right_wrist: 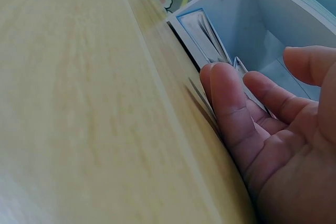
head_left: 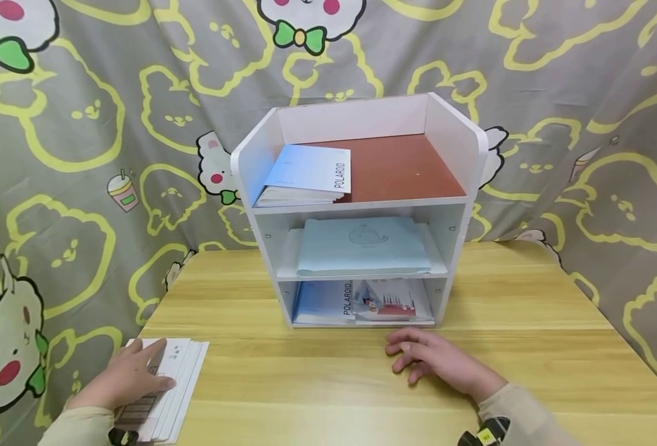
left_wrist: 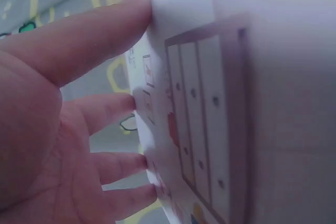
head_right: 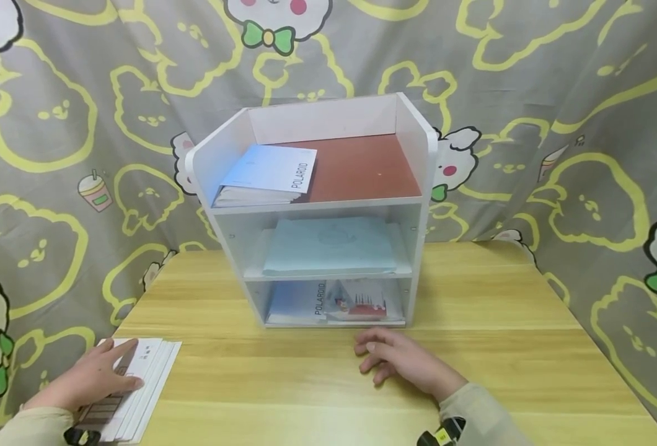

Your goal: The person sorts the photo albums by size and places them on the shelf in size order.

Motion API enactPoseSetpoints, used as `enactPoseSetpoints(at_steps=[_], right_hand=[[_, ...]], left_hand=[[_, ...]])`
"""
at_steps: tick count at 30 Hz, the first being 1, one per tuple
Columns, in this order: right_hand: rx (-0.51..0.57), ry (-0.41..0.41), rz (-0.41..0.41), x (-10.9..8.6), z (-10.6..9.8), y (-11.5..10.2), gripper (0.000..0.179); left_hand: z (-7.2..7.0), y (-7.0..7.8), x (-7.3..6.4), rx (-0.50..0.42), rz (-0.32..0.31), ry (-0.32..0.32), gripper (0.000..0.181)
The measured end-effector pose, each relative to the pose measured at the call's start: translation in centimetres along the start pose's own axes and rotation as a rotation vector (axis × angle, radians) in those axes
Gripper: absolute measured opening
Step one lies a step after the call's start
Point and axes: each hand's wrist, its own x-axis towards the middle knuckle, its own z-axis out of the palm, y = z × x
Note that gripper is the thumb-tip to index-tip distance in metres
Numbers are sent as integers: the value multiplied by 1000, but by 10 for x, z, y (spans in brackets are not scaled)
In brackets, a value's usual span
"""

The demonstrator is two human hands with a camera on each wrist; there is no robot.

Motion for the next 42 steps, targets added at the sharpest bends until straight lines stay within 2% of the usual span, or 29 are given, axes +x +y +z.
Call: enactPoseSetpoints(at_steps=[6, 12, 17, 26, 32, 37, 40, 42], right_hand=[[-8, 1, 3, -1, 0, 0, 47], [-14, 3, 3, -2, -1, 0, 46], [-11, 2, 3, -1, -1, -1, 46], [-11, -4, 1, -1, 2, 0, 46], [-16, -9, -1, 1, 3, 0, 47], [-16, -10, 0, 1, 2, 1, 46], [-15, -8, 2, 1, 1, 1, 46], [-13, -7, 4, 1, 1, 1, 46]], left_hand=[[2, 6, 5, 38, -18, -14, 103], [4, 25, 5, 30, -5, -16, 99], [9, 55, 6, 28, 32, -21, 97], [23, 130, 4, 135, 131, 41, 91], [27, 174, -7, 160, 238, 32, 81], [29, 206, -13, 192, 409, 46, 77], [34, 225, -11, 239, 509, 81, 77], [38, 238, -8, 264, 552, 106, 76]])
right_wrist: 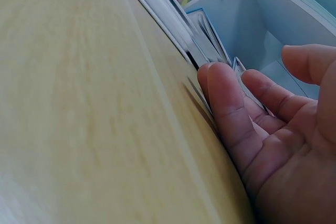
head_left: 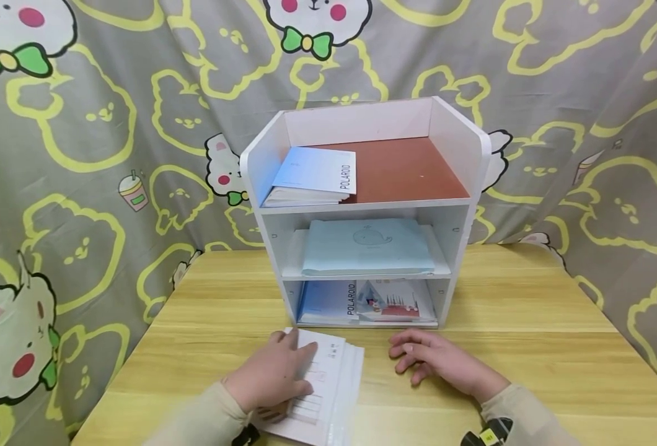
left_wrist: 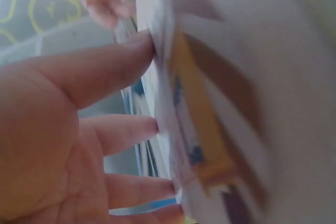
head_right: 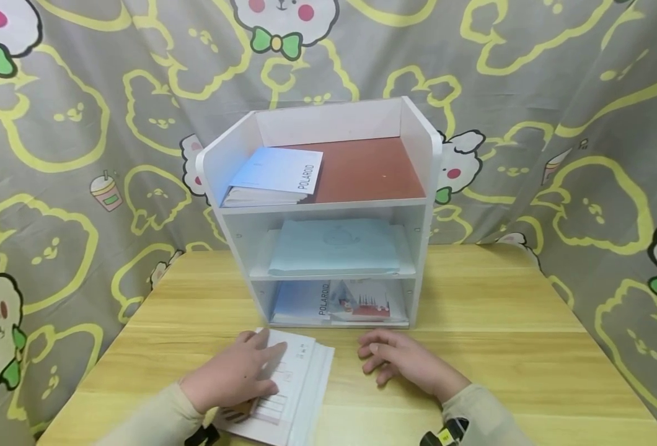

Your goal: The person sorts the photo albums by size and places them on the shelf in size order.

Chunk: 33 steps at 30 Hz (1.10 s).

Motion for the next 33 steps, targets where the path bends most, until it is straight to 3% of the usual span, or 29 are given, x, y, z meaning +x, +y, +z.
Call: enactPoseSetpoints(at_steps=[6, 11, 15, 21, 24, 27, 29, 31, 33], right_hand=[[-4, 10, 15, 0, -1, -1, 45], [-43, 81, 34, -2, -9, -4, 46], [-42, 92, 48, -7, -20, -7, 48], [97, 40, 83, -25, -32, -14, 54], [284, -12, 80, -37, -37, -16, 54], [507, -133, 53, -48, -38, -14, 53], [624, -218, 46, -53, -35, -10, 53], [681, -257, 49, -55, -30, -8, 55], [703, -247, 54, -55, -26, -6, 56]], left_hand=[[7, 33, 26, 43, 50, 95, 67], [13, 49, 40, 61, 62, 188, 55], [16, 48, 43, -60, 26, 179, 54], [19, 26, 42, -529, -39, 185, 53], [27, 12, 43, -897, -75, 113, 60], [40, 0, 46, -1319, -116, 1, 61], [48, -4, 48, -1535, -146, -58, 59], [54, -6, 50, -1623, -155, -78, 56], [57, -5, 50, -1635, -147, -74, 53]])
